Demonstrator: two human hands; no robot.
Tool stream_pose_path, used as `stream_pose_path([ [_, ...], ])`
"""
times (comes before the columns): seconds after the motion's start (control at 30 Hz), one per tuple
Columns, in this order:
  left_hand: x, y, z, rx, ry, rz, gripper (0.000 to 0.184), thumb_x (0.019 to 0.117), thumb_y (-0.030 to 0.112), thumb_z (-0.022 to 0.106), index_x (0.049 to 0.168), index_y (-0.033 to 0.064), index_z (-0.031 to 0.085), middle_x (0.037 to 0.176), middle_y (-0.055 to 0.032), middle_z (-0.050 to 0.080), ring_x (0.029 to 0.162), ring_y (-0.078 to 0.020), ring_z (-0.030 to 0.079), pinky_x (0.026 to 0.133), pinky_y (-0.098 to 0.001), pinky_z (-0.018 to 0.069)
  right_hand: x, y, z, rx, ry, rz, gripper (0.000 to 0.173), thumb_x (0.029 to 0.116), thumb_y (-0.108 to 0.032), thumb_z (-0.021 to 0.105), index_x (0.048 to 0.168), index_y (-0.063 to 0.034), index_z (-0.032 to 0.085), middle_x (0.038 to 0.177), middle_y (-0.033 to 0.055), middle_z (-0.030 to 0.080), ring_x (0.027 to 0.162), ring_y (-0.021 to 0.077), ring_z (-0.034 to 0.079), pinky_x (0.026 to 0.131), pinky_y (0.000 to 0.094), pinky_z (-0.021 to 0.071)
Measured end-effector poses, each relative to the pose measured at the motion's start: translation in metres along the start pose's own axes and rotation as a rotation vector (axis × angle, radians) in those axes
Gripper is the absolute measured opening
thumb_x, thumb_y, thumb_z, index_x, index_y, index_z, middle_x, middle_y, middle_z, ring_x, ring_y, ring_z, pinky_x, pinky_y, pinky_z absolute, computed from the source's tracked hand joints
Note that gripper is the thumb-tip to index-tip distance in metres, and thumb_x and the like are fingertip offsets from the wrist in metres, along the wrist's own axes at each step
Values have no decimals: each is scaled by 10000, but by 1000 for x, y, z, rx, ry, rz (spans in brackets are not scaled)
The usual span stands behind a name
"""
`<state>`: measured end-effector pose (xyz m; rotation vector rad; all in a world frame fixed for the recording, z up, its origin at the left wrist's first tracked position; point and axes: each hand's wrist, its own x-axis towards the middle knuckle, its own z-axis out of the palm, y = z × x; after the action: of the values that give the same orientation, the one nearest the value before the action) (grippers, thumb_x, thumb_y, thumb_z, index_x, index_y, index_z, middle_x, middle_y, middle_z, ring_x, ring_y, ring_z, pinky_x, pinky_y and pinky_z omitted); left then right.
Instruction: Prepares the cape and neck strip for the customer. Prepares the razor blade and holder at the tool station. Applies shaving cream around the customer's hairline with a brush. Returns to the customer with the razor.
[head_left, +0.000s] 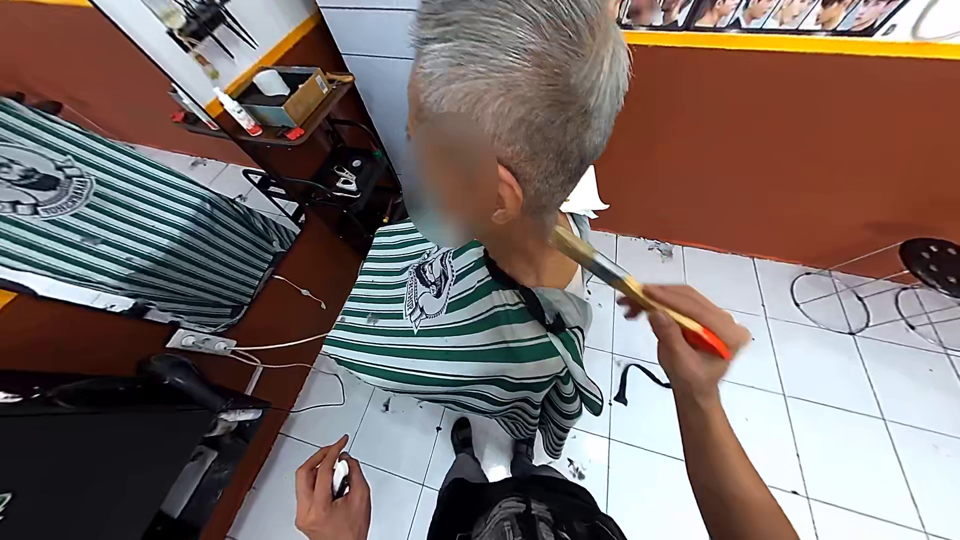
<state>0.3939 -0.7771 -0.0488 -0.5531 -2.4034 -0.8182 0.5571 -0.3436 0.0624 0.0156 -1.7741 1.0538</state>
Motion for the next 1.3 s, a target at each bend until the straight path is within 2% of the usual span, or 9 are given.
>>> stream_pose_path([
  [0.1, 13, -7, 14, -49, -3, 4, 254, 880, 51, 574, 1015, -77, 748, 951, -255, 666, 762, -240, 630, 694, -277, 516, -9, -39, 29, 18, 50, -3, 234, 1043, -256, 614, 1233, -213, 744, 1125, -18, 749, 906, 119, 741, 730, 266, 638],
  [0.27, 50, -37, 39, -165, -9, 51, 250, 886, 59, 577, 1008, -71, 752, 935, -235, 661, 761, -198, 613, 687, -227, 500, 12, -63, 110, -23, 128, -44, 218, 1046, -175, 600, 1202, -111, 738, 1072, 26, 765, 874, 125, 754, 725, 269, 652],
  [0.43, 97, -84, 51, -244, -22, 114, 232, 910, 37, 574, 1000, -95, 744, 940, -252, 666, 856, -215, 638, 790, -217, 508, 59, -75, 172, -147, 302, -94, 174, 1030, -159, 615, 1119, -75, 738, 907, 45, 780, 757, 148, 762, 647, 300, 661],
  [0.57, 137, -115, 62, -301, -36, 145, 216, 947, 18, 575, 1021, -104, 738, 962, -258, 667, 929, -220, 652, 860, -215, 510, 78, -76, 201, -202, 433, -87, 141, 1010, -93, 625, 1089, -30, 723, 867, 58, 777, 718, 170, 766, 624, 329, 672],
  [0.8, 171, -125, 76, -444, -120, 221, 225, 957, 22, 564, 1031, -98, 739, 969, -254, 650, 912, -163, 640, 825, -163, 504, 94, -77, 226, -259, 557, -33, 113, 1005, -33, 614, 1056, 21, 699, 862, 99, 781, 728, 211, 777, 648, 357, 680],
  [1.0, 174, -122, 85, -520, -164, 229, 232, 961, 38, 558, 1026, -101, 732, 957, -213, 637, 862, -83, 607, 771, -111, 471, 72, -91, 221, -296, 685, -24, 127, 1014, -94, 619, 1047, -28, 722, 846, 90, 783, 703, 204, 772, 631, 347, 673],
  [1.1, 175, -119, 92, -545, -176, 256, 236, 934, 28, 559, 1013, -102, 739, 927, -217, 636, 820, -77, 602, 737, -105, 464, 77, -93, 231, -243, 636, -13, 119, 1016, -106, 626, 1042, -52, 729, 845, 77, 784, 698, 192, 771, 628, 338, 672],
  [1.2, 178, -117, 95, -578, -184, 285, 248, 945, 43, 554, 1026, -106, 736, 926, -213, 621, 796, -69, 591, 723, -99, 466, 93, -88, 238, -221, 588, -4, 110, 1018, -68, 609, 1038, -20, 706, 857, 87, 782, 709, 197, 774, 636, 338, 676],
  [1.3, 179, -118, 97, -581, -182, 288, 257, 948, 57, 552, 1032, -102, 736, 929, -197, 619, 792, -50, 581, 718, -89, 454, 93, -85, 228, -232, 621, 44, 133, 1037, -91, 584, 1072, -22, 691, 891, 80, 781, 732, 194, 773, 646, 329, 672],
])
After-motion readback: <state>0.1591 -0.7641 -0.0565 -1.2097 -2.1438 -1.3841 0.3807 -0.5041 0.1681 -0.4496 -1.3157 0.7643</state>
